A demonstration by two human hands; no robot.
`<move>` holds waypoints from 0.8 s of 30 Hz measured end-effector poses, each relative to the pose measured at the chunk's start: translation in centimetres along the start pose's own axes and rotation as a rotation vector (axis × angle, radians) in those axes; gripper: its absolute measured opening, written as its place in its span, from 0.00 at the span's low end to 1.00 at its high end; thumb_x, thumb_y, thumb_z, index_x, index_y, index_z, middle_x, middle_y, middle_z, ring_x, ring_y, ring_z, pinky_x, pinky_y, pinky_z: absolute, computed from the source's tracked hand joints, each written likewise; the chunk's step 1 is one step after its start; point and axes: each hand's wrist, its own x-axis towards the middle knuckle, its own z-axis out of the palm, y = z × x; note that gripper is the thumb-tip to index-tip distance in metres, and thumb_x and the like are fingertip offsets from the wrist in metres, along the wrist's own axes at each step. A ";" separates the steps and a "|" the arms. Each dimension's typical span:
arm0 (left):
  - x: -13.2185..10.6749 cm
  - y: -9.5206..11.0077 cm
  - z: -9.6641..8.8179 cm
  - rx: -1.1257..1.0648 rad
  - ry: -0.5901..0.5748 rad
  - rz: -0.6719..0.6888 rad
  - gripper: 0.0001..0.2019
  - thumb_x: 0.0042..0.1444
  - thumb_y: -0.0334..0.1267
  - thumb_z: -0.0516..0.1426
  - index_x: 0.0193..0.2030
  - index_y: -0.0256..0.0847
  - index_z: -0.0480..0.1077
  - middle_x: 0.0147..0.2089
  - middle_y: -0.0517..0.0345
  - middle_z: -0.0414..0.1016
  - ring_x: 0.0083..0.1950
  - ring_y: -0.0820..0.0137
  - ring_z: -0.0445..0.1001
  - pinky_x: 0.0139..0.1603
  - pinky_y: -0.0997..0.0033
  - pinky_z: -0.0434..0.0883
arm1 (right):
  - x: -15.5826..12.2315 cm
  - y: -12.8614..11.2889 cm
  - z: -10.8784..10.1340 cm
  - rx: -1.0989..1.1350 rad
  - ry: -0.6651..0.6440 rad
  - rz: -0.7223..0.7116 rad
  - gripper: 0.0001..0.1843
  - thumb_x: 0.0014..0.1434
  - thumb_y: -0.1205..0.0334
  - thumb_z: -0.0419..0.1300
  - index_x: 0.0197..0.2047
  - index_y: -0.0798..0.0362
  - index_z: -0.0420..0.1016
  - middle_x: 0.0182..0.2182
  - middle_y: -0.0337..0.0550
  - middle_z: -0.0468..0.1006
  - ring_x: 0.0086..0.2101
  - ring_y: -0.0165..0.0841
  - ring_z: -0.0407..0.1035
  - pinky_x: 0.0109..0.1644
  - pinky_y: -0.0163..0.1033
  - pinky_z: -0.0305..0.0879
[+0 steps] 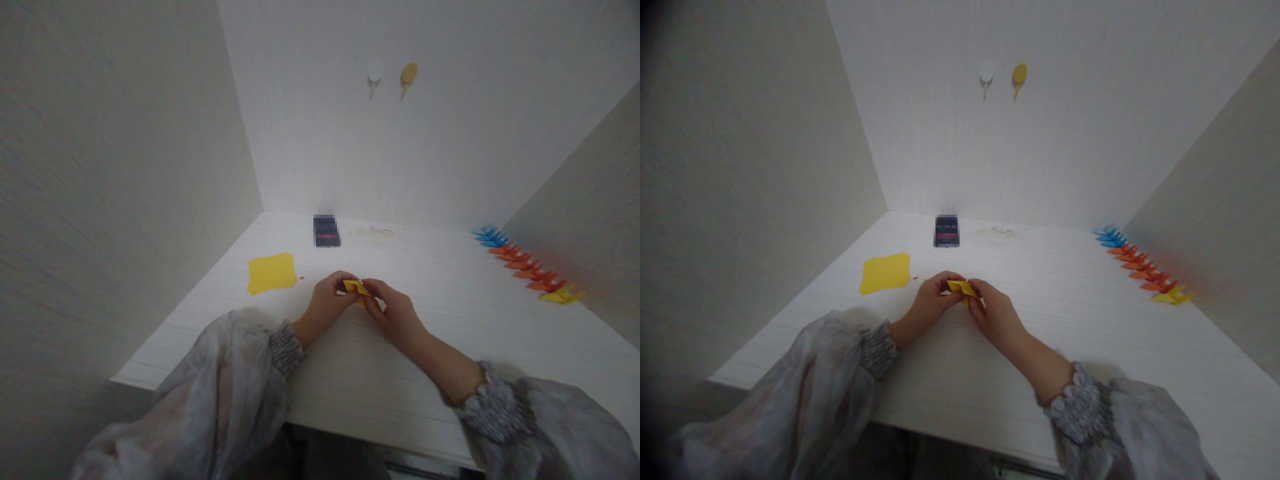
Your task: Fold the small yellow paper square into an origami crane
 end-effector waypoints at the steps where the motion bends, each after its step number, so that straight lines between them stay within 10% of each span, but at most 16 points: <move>1: -0.1 0.0 0.1 -0.002 -0.007 0.004 0.10 0.43 0.34 0.57 0.35 0.37 0.67 0.33 0.56 0.71 0.35 0.72 0.70 0.35 0.72 0.68 | 0.0 -0.2 -0.1 -0.062 0.013 0.007 0.13 0.53 0.66 0.49 0.43 0.55 0.64 0.34 0.46 0.75 0.31 0.32 0.70 0.33 0.35 0.65; 24: -0.2 0.1 0.4 0.105 0.023 0.030 0.08 0.44 0.34 0.56 0.34 0.37 0.67 0.30 0.58 0.71 0.30 0.75 0.69 0.32 0.75 0.68 | 0.3 -1.2 -0.3 -0.499 -0.055 0.089 0.10 0.55 0.64 0.49 0.37 0.60 0.65 0.22 0.46 0.76 0.22 0.35 0.71 0.22 0.33 0.55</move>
